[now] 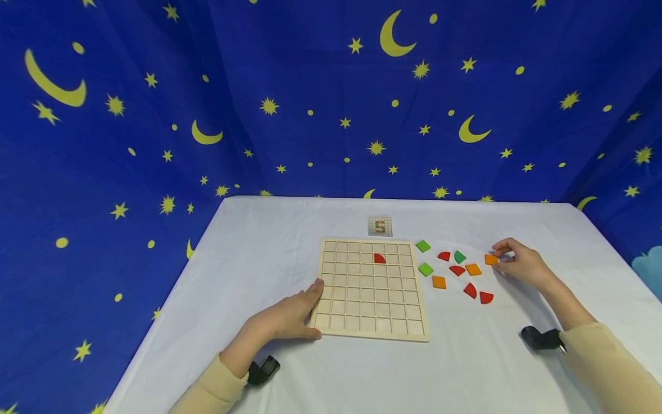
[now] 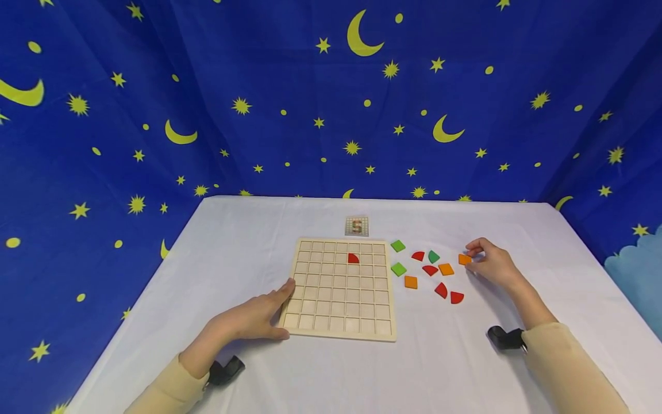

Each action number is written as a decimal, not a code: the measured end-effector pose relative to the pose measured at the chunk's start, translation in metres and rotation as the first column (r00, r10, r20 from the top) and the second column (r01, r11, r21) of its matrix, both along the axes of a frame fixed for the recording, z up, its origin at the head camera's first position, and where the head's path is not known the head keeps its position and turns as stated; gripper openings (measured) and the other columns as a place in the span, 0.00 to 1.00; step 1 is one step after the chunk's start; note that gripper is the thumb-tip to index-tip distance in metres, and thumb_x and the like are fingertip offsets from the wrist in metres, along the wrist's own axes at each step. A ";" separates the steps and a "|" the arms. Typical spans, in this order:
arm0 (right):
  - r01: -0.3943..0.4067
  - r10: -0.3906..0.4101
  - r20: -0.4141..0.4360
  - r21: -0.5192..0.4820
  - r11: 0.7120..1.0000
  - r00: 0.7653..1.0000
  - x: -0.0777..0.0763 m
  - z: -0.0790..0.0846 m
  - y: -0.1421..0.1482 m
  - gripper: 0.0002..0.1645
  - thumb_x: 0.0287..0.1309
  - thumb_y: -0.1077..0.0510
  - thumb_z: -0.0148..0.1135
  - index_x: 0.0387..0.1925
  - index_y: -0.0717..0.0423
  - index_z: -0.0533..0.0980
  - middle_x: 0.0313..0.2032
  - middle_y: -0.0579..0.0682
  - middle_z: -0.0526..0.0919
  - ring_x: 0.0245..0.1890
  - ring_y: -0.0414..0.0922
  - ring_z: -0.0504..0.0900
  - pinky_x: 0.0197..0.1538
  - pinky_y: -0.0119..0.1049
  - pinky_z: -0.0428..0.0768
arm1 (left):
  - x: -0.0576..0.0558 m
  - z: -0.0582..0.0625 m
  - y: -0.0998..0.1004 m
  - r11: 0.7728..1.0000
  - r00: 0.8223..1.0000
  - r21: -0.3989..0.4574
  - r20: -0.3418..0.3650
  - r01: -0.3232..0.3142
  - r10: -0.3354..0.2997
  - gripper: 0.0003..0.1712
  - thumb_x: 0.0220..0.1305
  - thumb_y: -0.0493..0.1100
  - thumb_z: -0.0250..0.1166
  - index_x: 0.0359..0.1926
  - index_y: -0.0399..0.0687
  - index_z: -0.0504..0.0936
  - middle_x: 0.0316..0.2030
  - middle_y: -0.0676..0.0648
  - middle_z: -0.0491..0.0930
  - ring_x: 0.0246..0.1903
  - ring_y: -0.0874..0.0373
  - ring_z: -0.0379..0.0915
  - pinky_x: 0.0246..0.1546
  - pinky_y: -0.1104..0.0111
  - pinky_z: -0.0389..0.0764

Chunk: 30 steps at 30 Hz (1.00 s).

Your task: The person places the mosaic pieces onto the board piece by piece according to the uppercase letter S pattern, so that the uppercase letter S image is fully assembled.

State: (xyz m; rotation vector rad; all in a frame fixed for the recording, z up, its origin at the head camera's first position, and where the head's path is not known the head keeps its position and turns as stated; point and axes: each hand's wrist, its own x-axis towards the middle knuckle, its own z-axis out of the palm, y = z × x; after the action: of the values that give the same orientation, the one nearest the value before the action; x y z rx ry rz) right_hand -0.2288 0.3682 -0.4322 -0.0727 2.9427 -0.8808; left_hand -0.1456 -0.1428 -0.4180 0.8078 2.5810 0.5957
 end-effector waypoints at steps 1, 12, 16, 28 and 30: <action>-0.003 0.003 -0.007 0.007 1.000 1.000 0.000 0.000 0.000 0.27 0.53 0.64 0.64 0.52 0.71 0.65 0.44 0.69 0.74 0.37 0.57 0.75 0.37 0.46 0.76 | 0.000 0.000 0.000 1.000 1.000 0.000 0.000 -0.001 0.001 0.58 0.52 0.50 0.73 0.70 0.27 0.47 0.70 0.34 0.47 0.66 0.39 0.50 0.64 0.52 0.57; 0.065 -0.067 -0.093 -0.022 0.998 0.993 0.005 0.013 -0.004 0.32 0.56 0.61 0.64 0.56 0.72 0.62 0.44 0.68 0.75 0.40 0.62 0.76 0.36 0.48 0.79 | 0.000 -0.002 0.000 1.000 1.000 -0.004 -0.002 -0.001 0.001 0.59 0.51 0.50 0.73 0.70 0.27 0.47 0.70 0.33 0.48 0.66 0.38 0.51 0.64 0.52 0.58; 0.034 -0.040 -0.129 -0.051 0.998 0.991 0.006 0.025 -0.008 0.31 0.57 0.61 0.64 0.56 0.73 0.63 0.45 0.69 0.74 0.41 0.63 0.77 0.37 0.47 0.80 | 0.000 -0.001 0.000 1.000 1.000 -0.006 -0.009 -0.001 0.001 0.59 0.51 0.50 0.73 0.70 0.27 0.47 0.70 0.33 0.48 0.66 0.38 0.51 0.64 0.52 0.58; -0.047 0.033 -0.150 -0.091 0.995 0.988 0.000 0.050 -0.045 0.28 0.58 0.61 0.63 0.56 0.71 0.65 0.45 0.65 0.75 0.40 0.58 0.78 0.33 0.27 0.78 | 0.000 0.000 -0.001 1.000 1.000 -0.011 -0.010 -0.001 0.000 0.58 0.51 0.50 0.73 0.70 0.27 0.47 0.70 0.33 0.48 0.66 0.38 0.52 0.63 0.52 0.59; -0.068 0.052 -0.156 -0.101 0.993 0.986 0.000 0.053 -0.054 0.27 0.58 0.63 0.62 0.56 0.71 0.65 0.45 0.65 0.75 0.40 0.57 0.78 0.33 0.27 0.79 | 0.000 -0.001 0.000 1.000 1.000 -0.013 -0.011 0.001 -0.001 0.58 0.51 0.50 0.73 0.70 0.27 0.47 0.70 0.33 0.48 0.66 0.38 0.52 0.63 0.52 0.58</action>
State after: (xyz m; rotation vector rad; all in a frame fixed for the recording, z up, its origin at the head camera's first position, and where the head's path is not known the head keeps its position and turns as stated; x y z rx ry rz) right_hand -0.2293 0.3146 -0.3789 -0.2444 3.0117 -1.0686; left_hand -0.1459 -0.1432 -0.4188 0.8100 2.5917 0.5755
